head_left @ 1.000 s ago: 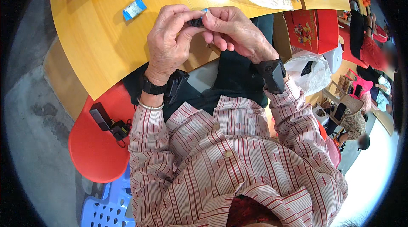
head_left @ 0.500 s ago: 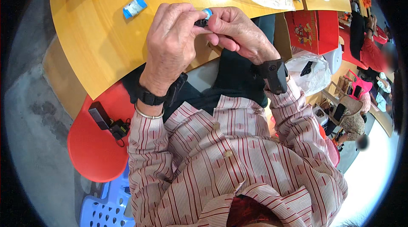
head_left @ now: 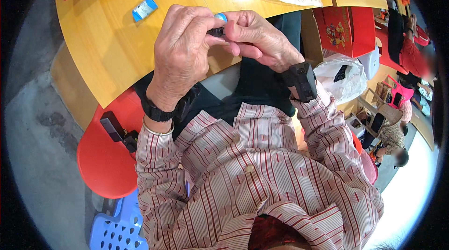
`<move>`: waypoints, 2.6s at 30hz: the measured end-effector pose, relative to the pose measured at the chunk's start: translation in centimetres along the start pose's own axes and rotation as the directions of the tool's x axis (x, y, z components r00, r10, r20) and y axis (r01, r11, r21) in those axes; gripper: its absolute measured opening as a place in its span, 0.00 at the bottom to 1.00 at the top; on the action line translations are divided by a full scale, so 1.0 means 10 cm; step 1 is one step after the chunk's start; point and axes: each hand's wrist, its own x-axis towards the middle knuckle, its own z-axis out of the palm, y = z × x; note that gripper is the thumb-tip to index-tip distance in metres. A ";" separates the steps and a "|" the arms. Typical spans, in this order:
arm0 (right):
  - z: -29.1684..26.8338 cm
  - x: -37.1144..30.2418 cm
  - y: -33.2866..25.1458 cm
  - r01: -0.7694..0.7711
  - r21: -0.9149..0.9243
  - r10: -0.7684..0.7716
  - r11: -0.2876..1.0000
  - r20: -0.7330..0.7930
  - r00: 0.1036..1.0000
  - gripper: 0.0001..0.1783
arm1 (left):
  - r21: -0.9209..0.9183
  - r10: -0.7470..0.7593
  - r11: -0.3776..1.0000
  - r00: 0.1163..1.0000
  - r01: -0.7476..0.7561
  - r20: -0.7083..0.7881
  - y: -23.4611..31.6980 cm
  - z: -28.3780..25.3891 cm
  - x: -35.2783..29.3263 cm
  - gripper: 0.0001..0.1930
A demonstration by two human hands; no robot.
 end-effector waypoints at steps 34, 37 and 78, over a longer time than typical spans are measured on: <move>0.02 -0.13 0.07 0.140 0.150 -0.141 0.979 -0.008 0.990 0.13 | 0.006 -0.001 1.000 0.996 0.000 0.085 0.14 -0.02 0.09 0.14; 0.03 -0.14 0.08 0.169 0.136 -0.172 0.976 0.012 0.985 0.13 | -0.013 -0.002 1.000 0.996 0.003 0.086 0.12 -0.01 0.08 0.15; 0.14 -0.11 0.15 0.127 0.112 -0.118 0.986 -0.083 0.990 0.13 | 0.240 0.207 0.938 0.959 -0.250 0.192 0.18 -0.10 0.09 0.19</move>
